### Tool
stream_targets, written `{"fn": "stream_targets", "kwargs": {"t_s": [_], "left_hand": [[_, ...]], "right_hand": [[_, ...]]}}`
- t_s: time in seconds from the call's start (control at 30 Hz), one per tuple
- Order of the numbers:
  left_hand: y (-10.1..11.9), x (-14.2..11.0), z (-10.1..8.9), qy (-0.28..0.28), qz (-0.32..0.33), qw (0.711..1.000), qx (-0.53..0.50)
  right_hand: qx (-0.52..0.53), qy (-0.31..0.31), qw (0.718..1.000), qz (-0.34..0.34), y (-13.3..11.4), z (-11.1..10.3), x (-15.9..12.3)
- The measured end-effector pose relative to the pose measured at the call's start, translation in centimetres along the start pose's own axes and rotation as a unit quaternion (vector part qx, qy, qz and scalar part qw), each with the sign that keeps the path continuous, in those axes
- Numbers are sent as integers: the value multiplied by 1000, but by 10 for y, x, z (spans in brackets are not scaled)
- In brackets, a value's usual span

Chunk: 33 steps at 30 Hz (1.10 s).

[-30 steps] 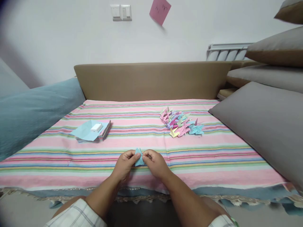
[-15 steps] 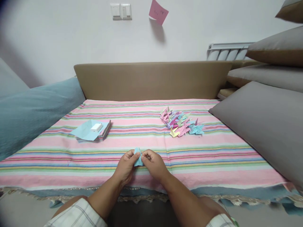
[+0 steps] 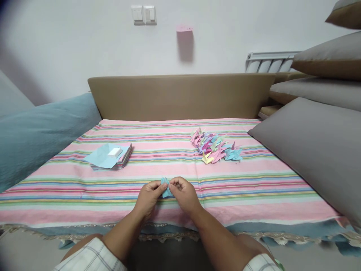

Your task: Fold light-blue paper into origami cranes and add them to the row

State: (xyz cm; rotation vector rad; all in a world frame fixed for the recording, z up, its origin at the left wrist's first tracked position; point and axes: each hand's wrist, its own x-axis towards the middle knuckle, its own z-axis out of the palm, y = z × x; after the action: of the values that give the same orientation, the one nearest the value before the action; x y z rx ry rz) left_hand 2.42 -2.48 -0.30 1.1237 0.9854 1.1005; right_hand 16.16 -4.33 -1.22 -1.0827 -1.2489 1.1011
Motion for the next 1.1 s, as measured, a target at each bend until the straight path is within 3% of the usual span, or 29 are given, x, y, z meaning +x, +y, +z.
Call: {"fn": "stream_targets", "kwargs": {"t_s": [0.2,0.63,0.87,1.1], "left_hand": [[1,-1,1,6,-10,1000,1],[3,0,-1,-52,-29,998,19],[9,-2,-1,-75,4,995,73],[7,-3,-2,-42,51,988,140]], "right_hand": [[-2,7,1000,-2,1,1,-1],[48,-7,998,26,-1,-1,2],[26,-18,999,15,-6,-4,1],[-20,-37,999,0,-9,-6,1]]}}
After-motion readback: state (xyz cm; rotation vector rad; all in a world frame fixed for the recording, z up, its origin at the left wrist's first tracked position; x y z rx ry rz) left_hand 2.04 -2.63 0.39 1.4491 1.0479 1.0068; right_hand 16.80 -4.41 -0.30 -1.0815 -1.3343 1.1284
